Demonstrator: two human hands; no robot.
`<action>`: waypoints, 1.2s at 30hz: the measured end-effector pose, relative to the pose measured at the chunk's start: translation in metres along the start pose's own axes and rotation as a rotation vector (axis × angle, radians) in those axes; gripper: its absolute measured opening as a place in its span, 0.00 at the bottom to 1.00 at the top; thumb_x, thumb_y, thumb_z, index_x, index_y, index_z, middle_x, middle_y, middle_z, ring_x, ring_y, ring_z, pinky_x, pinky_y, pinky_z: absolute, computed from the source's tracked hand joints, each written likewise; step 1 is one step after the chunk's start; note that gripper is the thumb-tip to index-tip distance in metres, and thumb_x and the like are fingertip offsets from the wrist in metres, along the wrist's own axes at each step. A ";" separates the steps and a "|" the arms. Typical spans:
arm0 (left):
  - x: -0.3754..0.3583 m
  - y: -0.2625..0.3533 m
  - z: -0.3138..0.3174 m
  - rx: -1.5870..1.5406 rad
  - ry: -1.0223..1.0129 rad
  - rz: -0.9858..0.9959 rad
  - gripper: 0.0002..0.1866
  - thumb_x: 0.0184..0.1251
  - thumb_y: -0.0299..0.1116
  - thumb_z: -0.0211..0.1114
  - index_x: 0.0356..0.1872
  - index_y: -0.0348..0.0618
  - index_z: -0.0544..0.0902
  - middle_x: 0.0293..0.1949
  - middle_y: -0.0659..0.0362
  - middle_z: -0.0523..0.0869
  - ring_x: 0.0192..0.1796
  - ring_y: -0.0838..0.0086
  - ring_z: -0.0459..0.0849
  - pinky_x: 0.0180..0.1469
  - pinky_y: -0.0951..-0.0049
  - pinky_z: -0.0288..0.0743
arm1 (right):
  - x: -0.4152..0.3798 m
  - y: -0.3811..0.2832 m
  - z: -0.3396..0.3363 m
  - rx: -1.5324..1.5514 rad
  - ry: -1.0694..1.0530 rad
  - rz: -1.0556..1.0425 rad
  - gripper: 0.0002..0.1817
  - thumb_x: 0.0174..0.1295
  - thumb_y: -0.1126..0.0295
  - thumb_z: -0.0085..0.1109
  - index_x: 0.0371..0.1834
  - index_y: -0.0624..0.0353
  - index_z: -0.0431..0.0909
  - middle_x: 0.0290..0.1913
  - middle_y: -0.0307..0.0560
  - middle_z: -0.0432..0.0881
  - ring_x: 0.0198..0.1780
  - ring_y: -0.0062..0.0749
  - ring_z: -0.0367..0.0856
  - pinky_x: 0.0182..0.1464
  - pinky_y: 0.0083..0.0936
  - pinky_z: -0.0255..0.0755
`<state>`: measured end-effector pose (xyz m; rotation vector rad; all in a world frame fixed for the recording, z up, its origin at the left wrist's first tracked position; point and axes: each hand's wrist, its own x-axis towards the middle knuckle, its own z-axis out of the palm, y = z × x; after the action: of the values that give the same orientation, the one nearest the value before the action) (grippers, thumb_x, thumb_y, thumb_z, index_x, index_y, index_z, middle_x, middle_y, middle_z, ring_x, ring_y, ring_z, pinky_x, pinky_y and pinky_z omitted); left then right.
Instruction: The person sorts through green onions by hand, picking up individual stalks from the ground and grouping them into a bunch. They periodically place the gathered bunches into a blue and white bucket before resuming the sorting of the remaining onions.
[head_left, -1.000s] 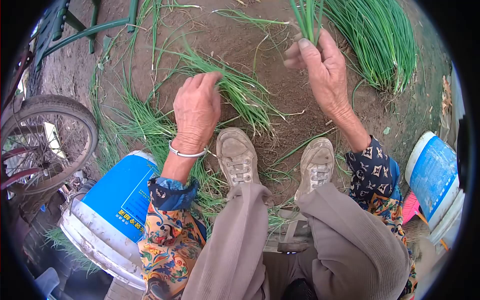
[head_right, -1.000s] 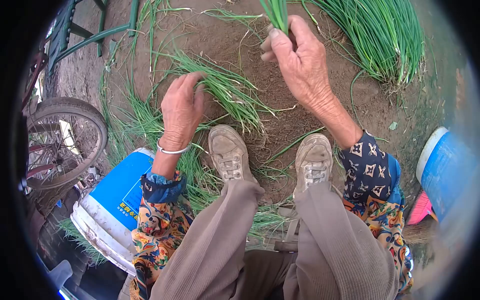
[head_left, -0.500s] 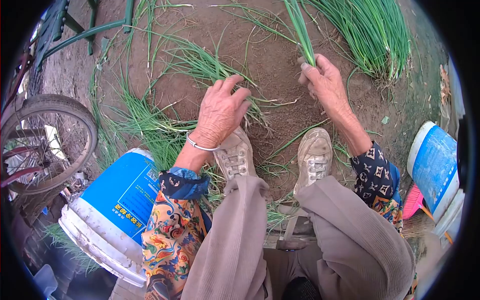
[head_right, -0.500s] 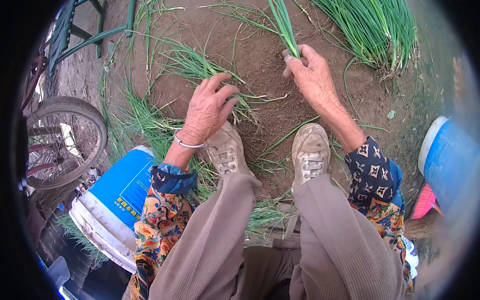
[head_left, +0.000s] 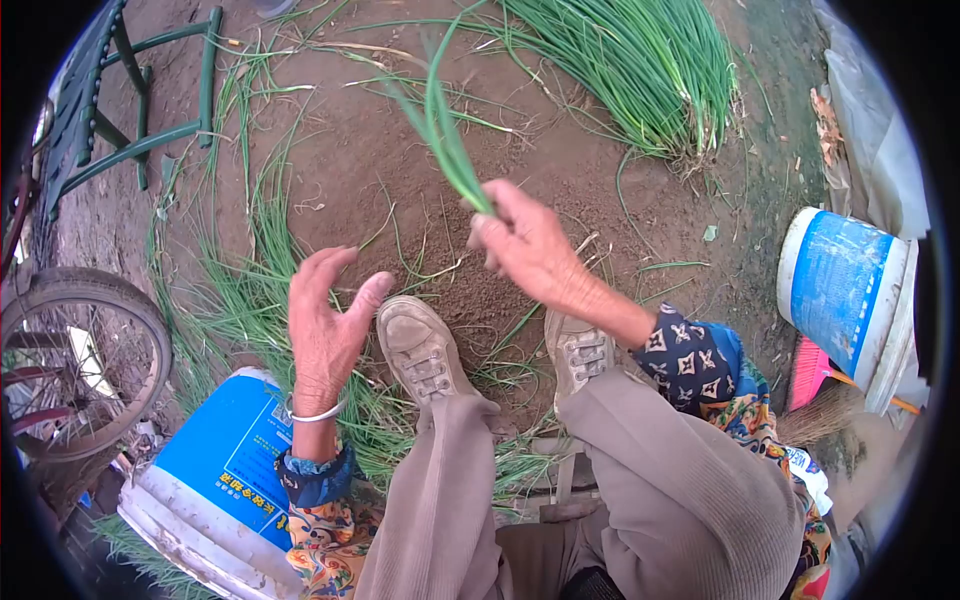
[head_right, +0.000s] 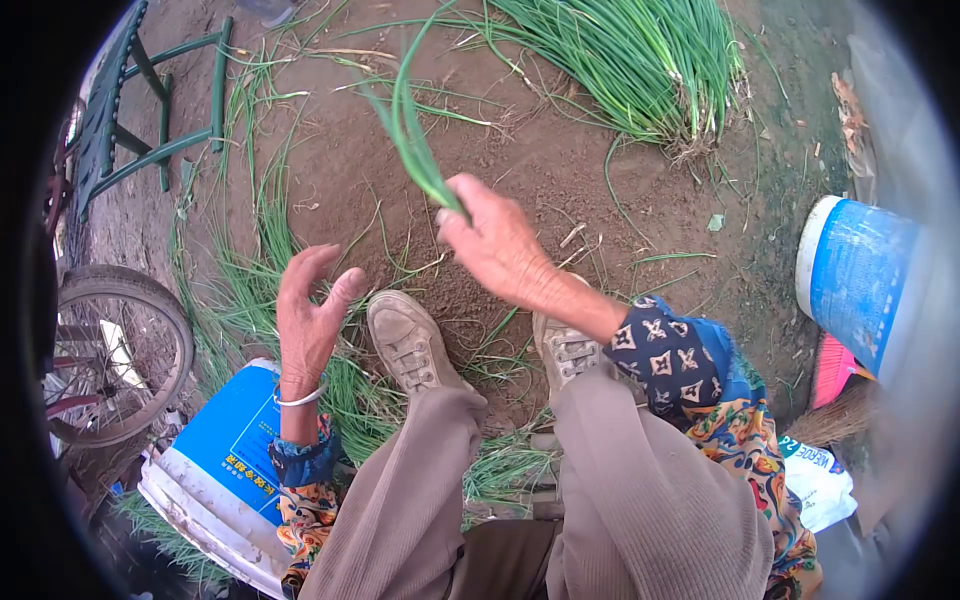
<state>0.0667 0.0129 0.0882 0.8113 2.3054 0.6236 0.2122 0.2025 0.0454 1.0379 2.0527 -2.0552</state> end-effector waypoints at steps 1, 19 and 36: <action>0.007 0.016 0.011 -0.319 -0.119 -0.024 0.23 0.67 0.44 0.60 0.56 0.38 0.77 0.56 0.51 0.77 0.58 0.64 0.76 0.60 0.62 0.68 | -0.005 -0.002 0.010 -0.090 -0.061 -0.076 0.12 0.66 0.67 0.48 0.49 0.61 0.67 0.29 0.53 0.78 0.30 0.43 0.79 0.36 0.38 0.77; 0.009 0.009 0.084 -1.423 -0.131 -0.389 0.16 0.74 0.41 0.52 0.45 0.37 0.76 0.39 0.54 0.80 0.40 0.70 0.78 0.43 0.69 0.73 | 0.044 0.013 -0.184 -1.099 0.731 -0.074 0.29 0.50 0.51 0.65 0.44 0.67 0.72 0.41 0.57 0.75 0.42 0.51 0.76 0.47 0.44 0.72; 0.002 0.001 0.084 -1.353 -0.163 -0.395 0.16 0.74 0.42 0.52 0.45 0.37 0.76 0.39 0.56 0.81 0.38 0.72 0.79 0.42 0.71 0.74 | 0.001 0.008 -0.142 -0.818 0.931 -0.171 0.38 0.51 0.46 0.67 0.52 0.70 0.67 0.44 0.55 0.71 0.45 0.40 0.71 0.49 0.40 0.69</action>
<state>0.1223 0.0342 0.0294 -0.2315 1.3067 1.5314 0.2732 0.3311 0.0538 1.7919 2.9943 -0.5060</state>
